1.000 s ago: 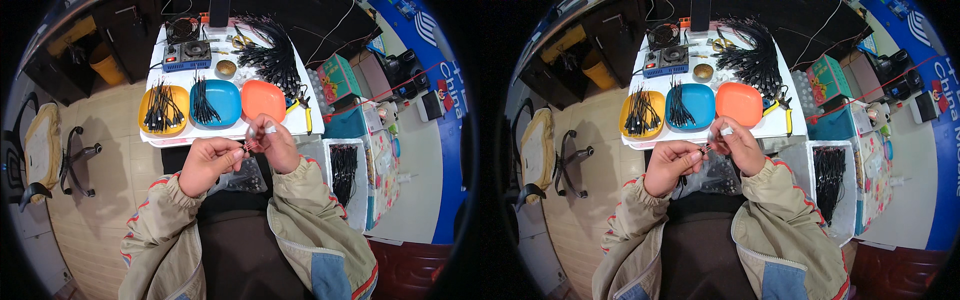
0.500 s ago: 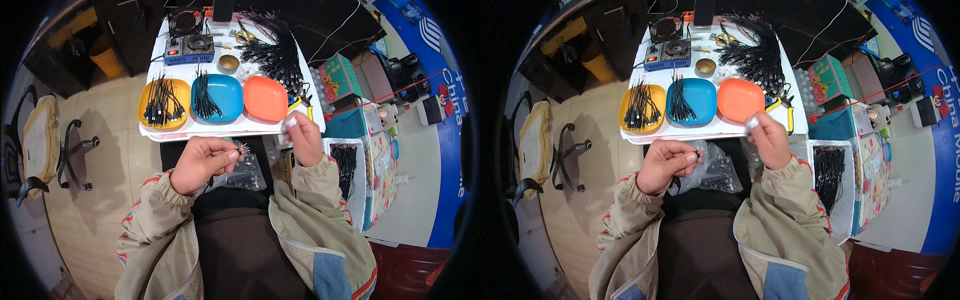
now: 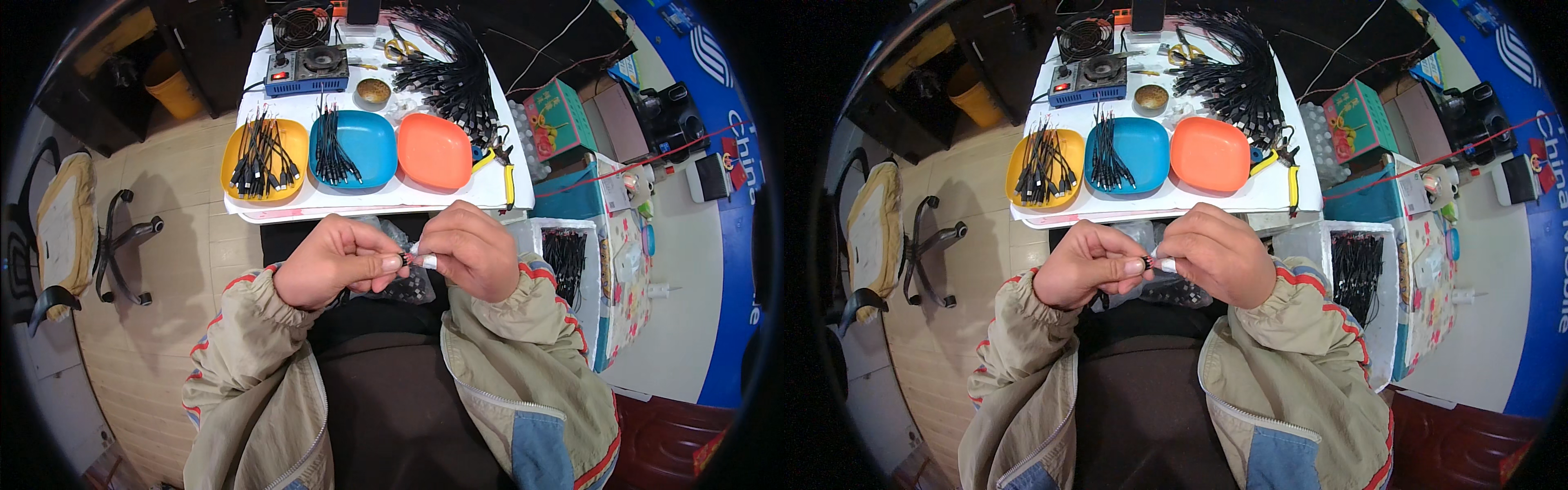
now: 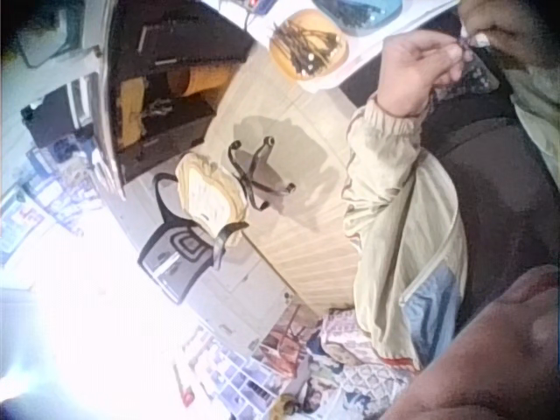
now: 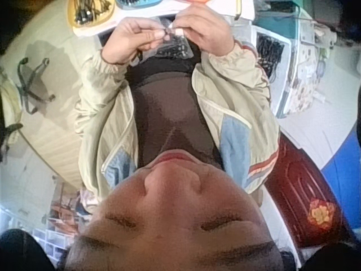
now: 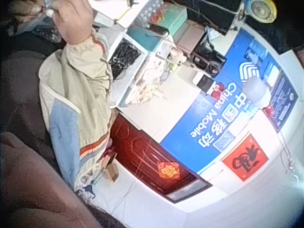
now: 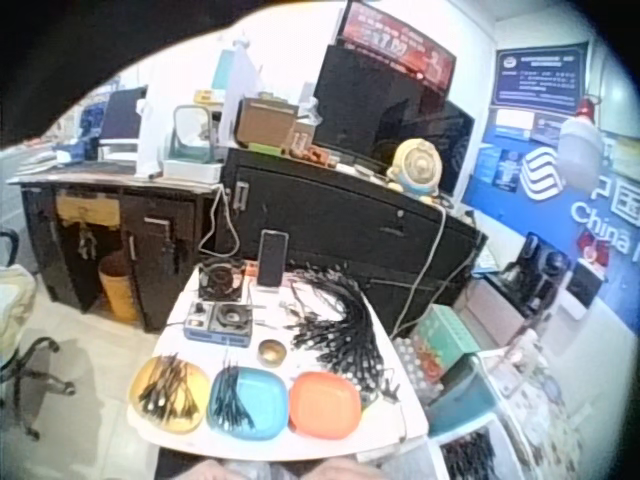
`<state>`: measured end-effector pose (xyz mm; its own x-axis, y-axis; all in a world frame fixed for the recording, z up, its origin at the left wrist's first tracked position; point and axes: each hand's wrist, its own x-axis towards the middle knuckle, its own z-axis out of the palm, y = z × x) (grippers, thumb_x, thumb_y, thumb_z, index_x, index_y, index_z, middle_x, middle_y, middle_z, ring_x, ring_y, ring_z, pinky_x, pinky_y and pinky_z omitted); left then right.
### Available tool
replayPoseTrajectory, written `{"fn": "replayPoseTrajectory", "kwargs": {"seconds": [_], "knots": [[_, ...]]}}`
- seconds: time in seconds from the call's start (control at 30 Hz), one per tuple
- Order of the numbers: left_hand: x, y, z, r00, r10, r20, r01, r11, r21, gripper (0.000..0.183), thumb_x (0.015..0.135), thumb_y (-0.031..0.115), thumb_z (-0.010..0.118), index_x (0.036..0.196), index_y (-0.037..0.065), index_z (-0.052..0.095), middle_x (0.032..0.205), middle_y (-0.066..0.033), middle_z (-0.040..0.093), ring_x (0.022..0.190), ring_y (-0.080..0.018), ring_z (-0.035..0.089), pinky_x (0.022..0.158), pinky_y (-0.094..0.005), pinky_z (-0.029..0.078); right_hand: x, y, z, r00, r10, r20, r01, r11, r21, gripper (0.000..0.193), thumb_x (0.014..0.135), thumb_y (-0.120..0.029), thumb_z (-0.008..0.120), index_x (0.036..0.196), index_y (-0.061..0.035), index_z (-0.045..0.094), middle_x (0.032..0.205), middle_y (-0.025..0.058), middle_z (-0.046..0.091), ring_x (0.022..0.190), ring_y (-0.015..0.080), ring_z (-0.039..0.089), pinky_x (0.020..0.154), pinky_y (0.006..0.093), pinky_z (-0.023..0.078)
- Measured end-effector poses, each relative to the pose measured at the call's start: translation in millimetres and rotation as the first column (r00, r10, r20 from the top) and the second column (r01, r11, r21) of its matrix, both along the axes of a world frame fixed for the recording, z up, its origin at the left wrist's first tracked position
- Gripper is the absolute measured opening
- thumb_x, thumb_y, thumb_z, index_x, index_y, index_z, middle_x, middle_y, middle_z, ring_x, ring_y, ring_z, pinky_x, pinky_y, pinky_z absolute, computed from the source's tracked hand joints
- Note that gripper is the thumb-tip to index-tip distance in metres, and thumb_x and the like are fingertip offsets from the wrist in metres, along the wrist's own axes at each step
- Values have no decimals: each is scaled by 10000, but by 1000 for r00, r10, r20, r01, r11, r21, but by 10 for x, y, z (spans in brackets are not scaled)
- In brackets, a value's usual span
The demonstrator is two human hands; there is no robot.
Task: The person assembles small electronic components by hand, inserting wires into connectors and organizing them into trays. They repeatedly pick up wires, align them, and place them into colored trays on the table.
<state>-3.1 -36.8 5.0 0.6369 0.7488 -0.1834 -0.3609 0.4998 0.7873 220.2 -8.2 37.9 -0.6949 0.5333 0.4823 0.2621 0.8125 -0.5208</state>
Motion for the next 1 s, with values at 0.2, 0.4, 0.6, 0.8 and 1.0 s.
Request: {"fn": "replayPoseTrajectory", "kwargs": {"seconds": [0.2, 0.4, 0.6, 0.8, 1.0], "knots": [[134, -147, 7, 835, 464, -296, -100, 657, 747, 105, 828, 32, 625, 900, -41, 646, 651, -80, 579, 526, -148, 522, 483, -274, 409, 53, -37, -131, 999, -29, -21, 25, 984, -178, 181, 749, -37, 669, 913, -44, 593, 872, 77, 575, 796, 234, 548, 706, 275, 428], [278, -238, -68, 506, 850, -149, 312, -19, 950, 236, 686, 40, 609, 913, -19, 593, 669, -111, 527, 586, -287, 565, 512, -388, 447, 53, -170, -402, 941, -268, -206, -129, 280, -951, 147, 940, -145, 566, 969, -2, 572, 934, 1, 557, 864, 105, 506, 808, 253, 412], [211, -248, 22, 651, 705, -283, -6, 377, 926, 151, 775, 17, 625, 919, -27, 633, 725, -169, 607, 641, -334, 609, 560, -366, 480, 98, -234, -277, 958, -250, -139, 131, 818, -560, 153, 867, -93, 644, 978, -1, 591, 898, 51, 584, 853, 151, 546, 769, 285, 442], [166, -267, 124, 766, 501, -403, -79, 695, 715, 98, 815, 7, 630, 902, -36, 642, 752, -179, 643, 659, -338, 634, 571, -344, 486, 21, -239, -189, 982, -172, -75, 184, 961, 204, 311, 638, -3, 726, 927, -44, 617, 898, 87, 602, 806, 272, 580, 712, 354, 447], [276, -323, 23, 570, 807, -155, 164, 72, 984, 225, 732, -5, 623, 953, -44, 613, 708, -131, 582, 612, -297, 594, 528, -379, 473, 58, -296, -265, 966, -238, -106, 147, 836, -528, 121, 831, -79, 641, 922, -30, 578, 870, 26, 592, 785, 152, 559, 695, 277, 419]]}}
